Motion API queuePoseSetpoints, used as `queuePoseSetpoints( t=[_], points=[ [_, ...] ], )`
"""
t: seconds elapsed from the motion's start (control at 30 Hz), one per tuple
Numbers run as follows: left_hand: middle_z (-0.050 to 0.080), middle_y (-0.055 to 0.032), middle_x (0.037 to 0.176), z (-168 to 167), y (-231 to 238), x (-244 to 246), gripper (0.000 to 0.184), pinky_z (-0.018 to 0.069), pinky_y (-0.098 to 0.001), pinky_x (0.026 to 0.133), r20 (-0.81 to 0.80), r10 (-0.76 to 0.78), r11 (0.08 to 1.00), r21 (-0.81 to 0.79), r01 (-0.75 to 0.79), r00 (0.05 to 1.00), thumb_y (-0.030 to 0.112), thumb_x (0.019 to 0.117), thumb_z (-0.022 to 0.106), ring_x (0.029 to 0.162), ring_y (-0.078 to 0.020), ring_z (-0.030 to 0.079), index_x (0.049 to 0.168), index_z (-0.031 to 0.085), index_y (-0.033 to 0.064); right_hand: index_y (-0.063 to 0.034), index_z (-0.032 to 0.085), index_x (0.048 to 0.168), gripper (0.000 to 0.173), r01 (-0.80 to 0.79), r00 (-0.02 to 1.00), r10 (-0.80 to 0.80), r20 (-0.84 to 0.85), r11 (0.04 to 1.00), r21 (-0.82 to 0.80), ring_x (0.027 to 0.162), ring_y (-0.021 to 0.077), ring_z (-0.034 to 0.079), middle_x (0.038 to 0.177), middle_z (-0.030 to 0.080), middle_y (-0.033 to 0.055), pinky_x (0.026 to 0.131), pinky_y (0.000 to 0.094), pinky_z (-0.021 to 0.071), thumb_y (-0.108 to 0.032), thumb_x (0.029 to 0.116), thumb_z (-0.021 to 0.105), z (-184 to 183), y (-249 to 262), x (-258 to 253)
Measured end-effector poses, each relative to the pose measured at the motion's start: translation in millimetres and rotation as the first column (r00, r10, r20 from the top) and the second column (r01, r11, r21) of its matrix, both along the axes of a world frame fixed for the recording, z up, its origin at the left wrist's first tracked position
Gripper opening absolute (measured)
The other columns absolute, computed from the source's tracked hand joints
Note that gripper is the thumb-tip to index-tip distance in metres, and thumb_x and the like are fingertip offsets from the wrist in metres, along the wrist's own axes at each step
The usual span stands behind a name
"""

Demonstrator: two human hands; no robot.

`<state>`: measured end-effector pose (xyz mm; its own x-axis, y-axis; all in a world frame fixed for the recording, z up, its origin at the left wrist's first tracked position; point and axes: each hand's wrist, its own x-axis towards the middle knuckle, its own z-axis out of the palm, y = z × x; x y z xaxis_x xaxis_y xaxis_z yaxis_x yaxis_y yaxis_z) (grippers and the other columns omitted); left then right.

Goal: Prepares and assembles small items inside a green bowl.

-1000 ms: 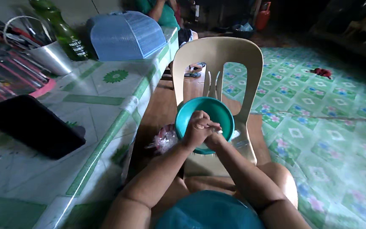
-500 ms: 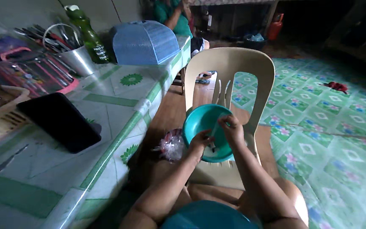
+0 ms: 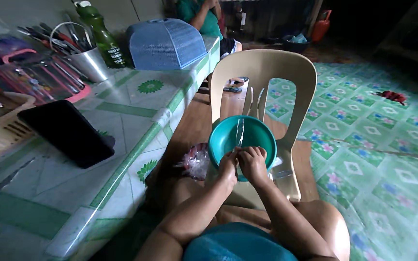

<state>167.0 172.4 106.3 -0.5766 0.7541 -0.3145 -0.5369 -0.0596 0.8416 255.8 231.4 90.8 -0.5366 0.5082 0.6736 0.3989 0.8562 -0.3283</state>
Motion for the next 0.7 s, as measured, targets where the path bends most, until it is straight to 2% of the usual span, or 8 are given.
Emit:
queuePoseSetpoints(
  t=[0.1, 0.2, 0.27, 0.4, 0.5, 0.57, 0.63, 0.7],
  points=[
    [0.067, -0.008, 0.096, -6.3, -2.1, 2.5, 0.023, 0.0541, -0.0292, 0.078, -0.015, -0.006, 1.0, 0.021, 0.007, 1.0, 0.02, 0.1076, 0.052, 0.085, -0.0135, 0.064, 0.115, 0.064, 0.0015, -0.0098, 0.078, 0.099, 0.017, 0.017, 0.999, -0.016, 0.037, 0.999, -0.047, 0.104, 0.0293, 0.069, 0.105, 0.075, 0.0082, 0.1, 0.0594, 0.0457, -0.018, 0.0927, 0.064, 7.6, -5.0, 3.1],
    [0.068, -0.009, 0.099, -5.1, -5.3, 2.8, 0.023, 0.0536, -0.0314, 0.083, -0.068, -0.009, 1.0, -0.007, 0.008, 0.998, 0.019, 0.1067, 0.054, 0.09, -0.0147, 0.064, 0.115, 0.065, 0.0005, -0.0079, 0.078, 0.092, 0.015, 0.01, 1.0, -0.011, -0.008, 0.996, -0.092, 0.104, 0.0306, 0.069, 0.105, 0.074, 0.0094, 0.098, 0.0605, 0.0457, -0.016, 0.0895, 0.067, 8.1, -8.5, 2.1],
    [0.068, -0.009, 0.1, -2.8, -9.4, 0.7, 0.021, 0.0532, -0.0311, 0.084, -0.152, -0.036, 0.998, -0.061, 0.027, 0.988, 0.018, 0.1046, 0.058, 0.091, -0.0144, 0.064, 0.113, 0.067, 0.0007, -0.0041, 0.078, 0.088, 0.01, -0.025, 0.997, 0.004, -0.081, 0.965, -0.262, 0.109, 0.0354, 0.065, 0.11, 0.072, 0.0148, 0.099, 0.0626, 0.044, -0.011, 0.0872, 0.07, 9.8, -8.8, 2.6],
    [0.072, -0.0075, 0.101, -10.0, -14.3, -13.8, 0.016, 0.0549, -0.0362, 0.091, -0.555, -0.166, 0.985, -0.127, 0.115, 0.815, 0.018, 0.0974, 0.069, 0.096, -0.0147, 0.067, 0.105, 0.074, 0.0044, -0.0012, 0.074, 0.085, 0.007, -0.039, 0.988, -0.08, -0.129, 0.69, -0.723, 0.121, 0.0318, 0.057, 0.129, 0.063, 0.0146, 0.1, 0.0574, 0.0465, -0.006, 0.0883, 0.069, 20.5, 3.7, 7.7],
    [0.07, -0.006, 0.106, -14.8, -16.6, -24.1, 0.013, 0.0543, -0.0367, 0.094, -0.597, -0.252, 0.963, -0.08, 0.256, 0.762, 0.017, 0.0969, 0.069, 0.101, -0.0147, 0.065, 0.1, 0.075, 0.0058, -0.0006, 0.069, 0.086, 0.008, -0.133, 0.984, -0.037, -0.176, 0.51, -0.85, 0.113, 0.0231, 0.061, 0.131, 0.06, 0.0119, 0.091, 0.0458, 0.0548, -0.001, 0.0918, 0.063, 21.5, 11.7, 12.8],
    [0.068, -0.0057, 0.11, -14.9, -17.5, -28.9, 0.016, 0.0516, -0.0376, 0.098, -0.55, -0.302, 0.943, -0.053, 0.328, 0.779, 0.019, 0.1002, 0.065, 0.106, -0.0151, 0.063, 0.102, 0.073, 0.0053, -0.0002, 0.067, 0.089, 0.006, -0.236, 0.971, 0.082, -0.224, 0.478, -0.846, 0.117, 0.0217, 0.06, 0.132, 0.059, 0.012, 0.095, 0.0433, 0.0543, 0.0, 0.0937, 0.064, 16.3, 17.5, 17.5],
    [0.069, -0.0056, 0.112, -14.2, -16.3, -31.1, 0.021, 0.0495, -0.0388, 0.101, -0.505, -0.312, 0.942, -0.053, 0.332, 0.805, 0.023, 0.1034, 0.061, 0.109, -0.0155, 0.063, 0.107, 0.072, 0.0051, 0.0016, 0.069, 0.098, 0.007, -0.272, 0.962, 0.134, -0.237, 0.537, -0.799, 0.114, 0.0242, 0.06, 0.126, 0.061, 0.0159, 0.096, 0.0431, 0.0537, -0.004, 0.0939, 0.07, 11.8, 19.4, 18.7],
    [0.07, -0.0061, 0.113, -18.7, -14.5, -32.3, 0.026, 0.0492, -0.0382, 0.102, -0.52, -0.303, 0.945, -0.058, 0.321, 0.799, 0.025, 0.1057, 0.056, 0.11, -0.015, 0.063, 0.11, 0.072, 0.0045, 0.0018, 0.068, 0.102, 0.015, -0.243, 0.969, 0.091, -0.231, 0.54, -0.806, 0.095, 0.0203, 0.065, 0.106, 0.066, 0.0135, 0.085, 0.0397, 0.0565, -0.01, 0.0935, 0.073, 8.8, 15.8, 17.9]
  ],
)
